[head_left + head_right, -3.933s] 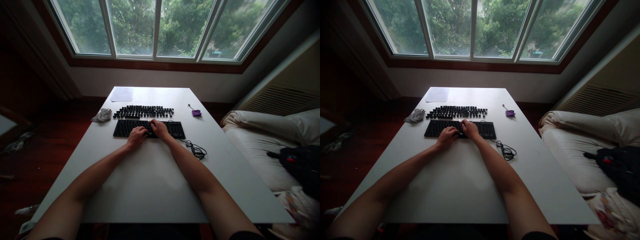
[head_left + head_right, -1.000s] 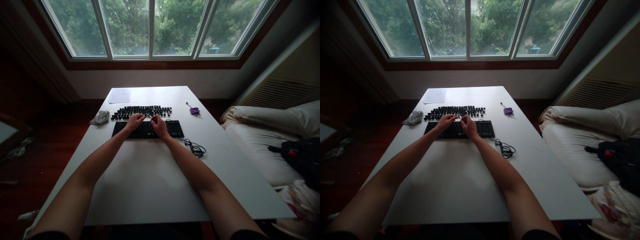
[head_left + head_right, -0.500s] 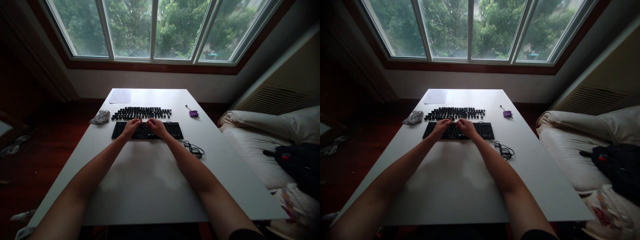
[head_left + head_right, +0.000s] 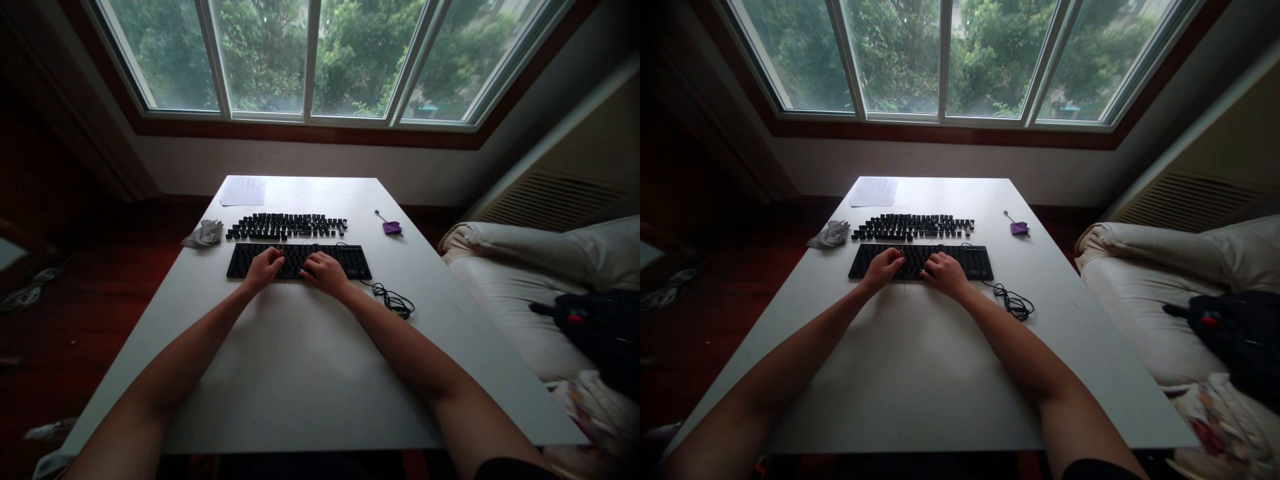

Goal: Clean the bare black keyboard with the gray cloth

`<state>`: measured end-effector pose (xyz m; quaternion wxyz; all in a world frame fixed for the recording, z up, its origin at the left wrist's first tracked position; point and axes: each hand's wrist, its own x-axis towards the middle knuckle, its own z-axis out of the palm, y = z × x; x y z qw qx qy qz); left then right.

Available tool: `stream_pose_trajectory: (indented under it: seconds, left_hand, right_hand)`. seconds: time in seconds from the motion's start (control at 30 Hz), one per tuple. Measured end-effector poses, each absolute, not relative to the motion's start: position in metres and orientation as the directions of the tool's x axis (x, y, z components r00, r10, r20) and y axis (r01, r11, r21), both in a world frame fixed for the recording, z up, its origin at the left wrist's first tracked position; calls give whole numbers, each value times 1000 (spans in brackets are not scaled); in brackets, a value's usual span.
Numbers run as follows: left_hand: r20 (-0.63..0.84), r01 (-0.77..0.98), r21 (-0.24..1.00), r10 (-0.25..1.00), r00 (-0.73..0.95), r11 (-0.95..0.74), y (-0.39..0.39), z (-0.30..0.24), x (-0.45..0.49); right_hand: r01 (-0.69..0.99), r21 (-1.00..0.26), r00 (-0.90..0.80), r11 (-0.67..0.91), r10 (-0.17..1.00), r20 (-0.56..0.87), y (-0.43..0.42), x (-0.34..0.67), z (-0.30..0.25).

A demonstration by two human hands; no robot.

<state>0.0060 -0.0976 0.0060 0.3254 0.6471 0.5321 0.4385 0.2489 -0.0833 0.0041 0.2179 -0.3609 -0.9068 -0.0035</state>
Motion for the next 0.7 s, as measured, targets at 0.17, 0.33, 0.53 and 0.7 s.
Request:
stream_pose_trajectory:
  seconds: [0.17, 0.33, 0.53, 0.7]
  left_hand:
    - [279, 729, 643, 958, 65, -236, -107, 5, 7]
    - [351, 824, 472, 924, 150, -313, -110, 1, 13]
    - [380, 865, 384, 909, 171, -323, -111, -2, 16]
    - [397, 865, 347, 893, 214, -362, -113, -4, 17]
  right_hand:
    - [687, -91, -645, 721, 662, 383, -87, 245, 4]
    - [660, -182, -628, 729, 669, 398, -82, 248, -3]
    - [620, -251, -624, 743, 661, 416, -78, 250, -11]
    - [636, -219, -631, 740, 662, 405, -78, 247, -10]
